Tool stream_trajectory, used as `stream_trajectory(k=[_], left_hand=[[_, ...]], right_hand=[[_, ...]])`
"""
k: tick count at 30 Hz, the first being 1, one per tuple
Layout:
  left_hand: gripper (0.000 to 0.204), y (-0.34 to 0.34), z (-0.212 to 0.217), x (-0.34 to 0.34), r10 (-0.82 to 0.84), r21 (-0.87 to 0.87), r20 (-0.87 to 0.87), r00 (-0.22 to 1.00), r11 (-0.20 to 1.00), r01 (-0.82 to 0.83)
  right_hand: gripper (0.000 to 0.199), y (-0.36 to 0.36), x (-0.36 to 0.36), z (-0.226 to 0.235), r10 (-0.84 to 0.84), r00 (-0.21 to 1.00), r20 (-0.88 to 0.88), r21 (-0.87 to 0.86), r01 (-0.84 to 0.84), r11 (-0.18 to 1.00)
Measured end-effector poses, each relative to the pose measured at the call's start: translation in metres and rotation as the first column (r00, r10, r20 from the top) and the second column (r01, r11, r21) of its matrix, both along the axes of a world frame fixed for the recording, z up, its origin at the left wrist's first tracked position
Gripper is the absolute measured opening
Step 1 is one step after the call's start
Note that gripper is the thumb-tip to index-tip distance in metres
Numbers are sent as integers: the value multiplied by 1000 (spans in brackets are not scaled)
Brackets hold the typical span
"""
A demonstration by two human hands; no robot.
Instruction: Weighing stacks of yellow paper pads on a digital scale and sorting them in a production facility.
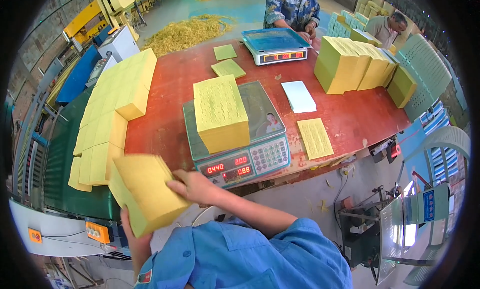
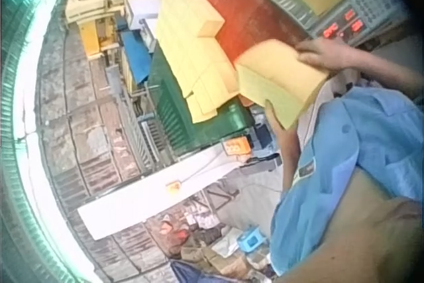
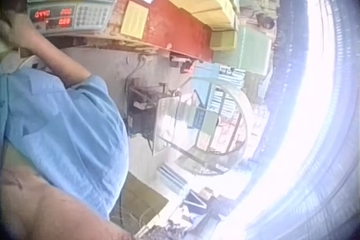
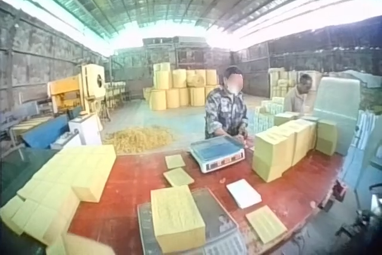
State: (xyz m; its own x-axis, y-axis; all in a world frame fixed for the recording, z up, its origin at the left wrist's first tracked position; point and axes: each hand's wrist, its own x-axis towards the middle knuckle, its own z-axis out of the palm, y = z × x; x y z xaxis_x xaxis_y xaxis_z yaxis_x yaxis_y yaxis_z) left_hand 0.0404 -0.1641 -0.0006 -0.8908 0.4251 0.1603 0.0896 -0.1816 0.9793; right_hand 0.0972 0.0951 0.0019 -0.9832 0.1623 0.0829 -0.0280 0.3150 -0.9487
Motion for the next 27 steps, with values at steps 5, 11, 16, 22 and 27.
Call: stream_trajectory(k=[5, 11, 16, 22, 27], left_hand=[[42, 100, 77, -74, -145, -56, 3, 989, 988, 145], [49, 248, 171, -88, -512, 275, 384, 768, 858, 434], [57, 285, 164, -93, -494, 90, 376, 784, 861, 500], [61, 294, 155, -85, -453, -11, 342, 823, 874, 486], [65, 288, 154, -87, -453, -67, 327, 829, 864, 498]], right_hand=[[49, 73, 10, 86, -234, 949, -212, -118, 213, 970], [39, 175, 9, 126, -371, 924, -91, -349, 320, 881], [35, 209, 1, 103, -420, 907, 4, -384, 390, 837], [33, 215, 4, 81, -415, 909, 51, -390, 400, 829], [31, 210, 4, 79, -446, 895, 16, -389, 417, 821]])
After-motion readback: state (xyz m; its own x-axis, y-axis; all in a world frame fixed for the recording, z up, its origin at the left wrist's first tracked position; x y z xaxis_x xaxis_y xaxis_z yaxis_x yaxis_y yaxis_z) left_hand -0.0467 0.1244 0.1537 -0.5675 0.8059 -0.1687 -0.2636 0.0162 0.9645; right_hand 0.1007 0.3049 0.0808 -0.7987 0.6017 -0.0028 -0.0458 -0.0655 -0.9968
